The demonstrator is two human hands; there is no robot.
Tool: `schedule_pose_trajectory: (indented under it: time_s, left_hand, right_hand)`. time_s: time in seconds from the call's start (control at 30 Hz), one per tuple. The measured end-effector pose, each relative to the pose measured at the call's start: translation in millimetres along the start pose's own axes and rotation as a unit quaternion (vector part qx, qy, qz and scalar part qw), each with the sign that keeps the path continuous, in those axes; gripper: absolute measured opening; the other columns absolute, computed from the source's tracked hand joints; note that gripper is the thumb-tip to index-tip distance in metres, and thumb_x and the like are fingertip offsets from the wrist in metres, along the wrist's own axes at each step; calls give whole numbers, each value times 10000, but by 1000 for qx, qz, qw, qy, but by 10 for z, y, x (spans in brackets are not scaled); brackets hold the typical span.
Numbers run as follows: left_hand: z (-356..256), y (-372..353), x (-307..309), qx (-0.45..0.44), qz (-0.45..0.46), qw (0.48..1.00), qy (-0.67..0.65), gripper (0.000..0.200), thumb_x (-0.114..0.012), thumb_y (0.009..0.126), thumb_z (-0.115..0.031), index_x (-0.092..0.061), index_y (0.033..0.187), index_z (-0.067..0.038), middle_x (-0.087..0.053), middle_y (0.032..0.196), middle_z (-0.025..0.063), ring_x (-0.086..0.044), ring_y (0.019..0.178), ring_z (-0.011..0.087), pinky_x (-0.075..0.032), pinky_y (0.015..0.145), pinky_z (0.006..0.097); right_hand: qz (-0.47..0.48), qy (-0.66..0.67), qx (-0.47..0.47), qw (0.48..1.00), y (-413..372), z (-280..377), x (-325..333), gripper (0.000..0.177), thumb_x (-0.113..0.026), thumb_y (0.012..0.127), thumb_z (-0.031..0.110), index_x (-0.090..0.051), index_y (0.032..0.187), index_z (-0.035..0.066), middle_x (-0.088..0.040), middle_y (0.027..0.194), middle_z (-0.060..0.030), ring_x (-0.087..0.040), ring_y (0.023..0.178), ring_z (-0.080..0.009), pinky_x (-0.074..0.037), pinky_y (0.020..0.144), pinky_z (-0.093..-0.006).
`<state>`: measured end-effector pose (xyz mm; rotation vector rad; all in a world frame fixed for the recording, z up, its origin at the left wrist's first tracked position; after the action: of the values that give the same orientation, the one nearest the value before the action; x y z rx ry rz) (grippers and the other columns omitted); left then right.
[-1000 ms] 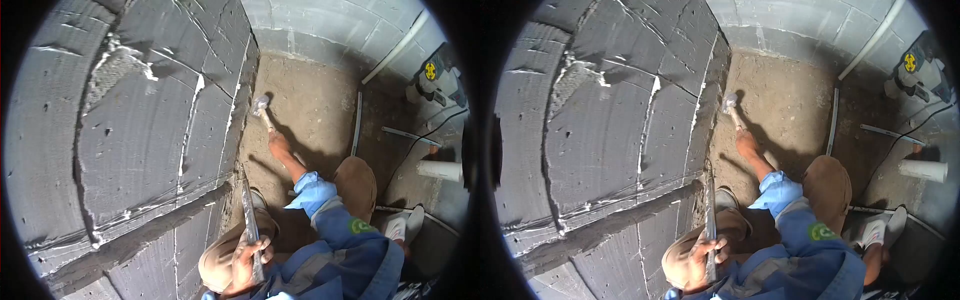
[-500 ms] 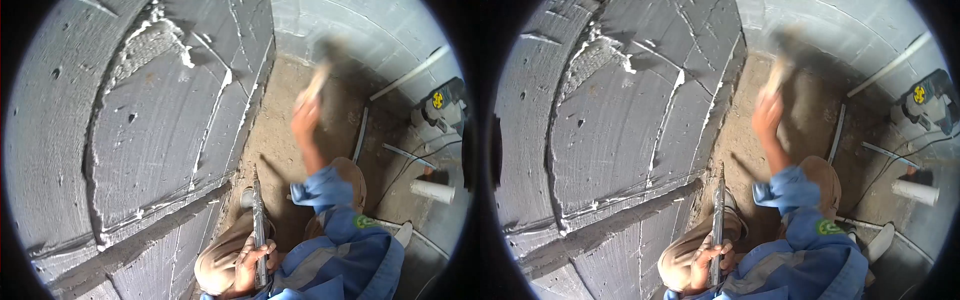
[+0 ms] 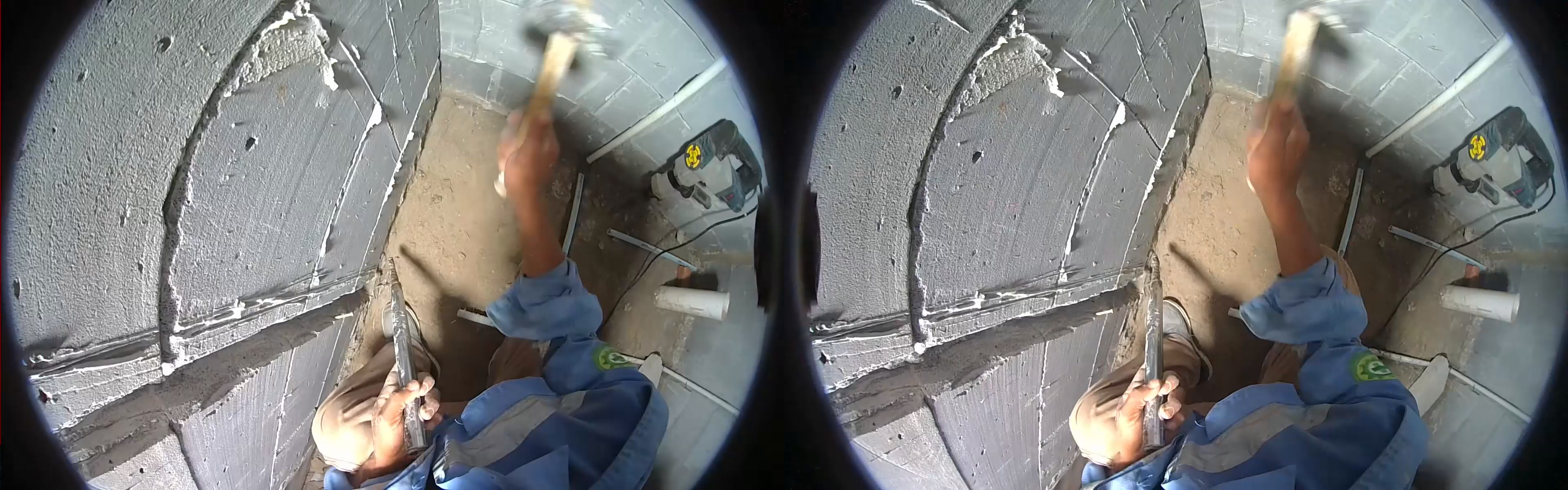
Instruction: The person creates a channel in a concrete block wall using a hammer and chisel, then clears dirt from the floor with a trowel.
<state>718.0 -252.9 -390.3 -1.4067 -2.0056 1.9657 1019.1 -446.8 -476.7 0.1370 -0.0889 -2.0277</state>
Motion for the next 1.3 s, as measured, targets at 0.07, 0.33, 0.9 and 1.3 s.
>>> schedule_pose_trajectory:
  time_s: [0.07,0.33,0.9,1.3]
  left_hand:
    - [-8,10,-24,-13,5,1000,5,227,-535,929,-175,-405,1090,-80,-475,906,47,-446,622,102,-421,496,252]
    - [52,54,6,-37,-8,995,-87,183,-546,890,-86,-452,1047,-86,-520,886,59,-522,629,126,-434,489,255]
    - [121,53,-100,-50,-4,995,-87,250,-563,877,-98,-442,1096,-84,-490,858,43,-517,615,110,-443,490,227]
    - [-6,228,-78,-75,-48,996,6,77,-549,891,-101,-489,910,-56,-518,778,45,-507,589,109,-390,450,245]
  right_hand:
    - [-25,48,31,998,22,-35,-159,568,-373,986,545,-591,931,23,-551,675,-55,-500,522,-119,-371,458,-299]
    - [224,-450,-201,841,-1949,-2685,503,495,-381,989,452,-619,951,20,-645,933,-255,-615,875,-423,-470,746,-498]
    - [23,-315,215,924,-819,-1542,-248,515,-356,1004,433,-609,938,-10,-617,782,-260,-596,726,-432,-463,621,-483]
    - [89,-244,-89,961,-501,-798,587,626,-341,992,527,-632,786,11,-617,704,-150,-603,684,-292,-458,667,-418]
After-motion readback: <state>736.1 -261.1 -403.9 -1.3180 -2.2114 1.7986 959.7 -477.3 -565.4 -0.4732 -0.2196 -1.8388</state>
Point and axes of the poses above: each hand's wrist, its own y-axis towards the middle knuckle, its own x-axis out of the back of the hand, z = x × y, the point moved 1 cm from there along y, towards the middle knuckle
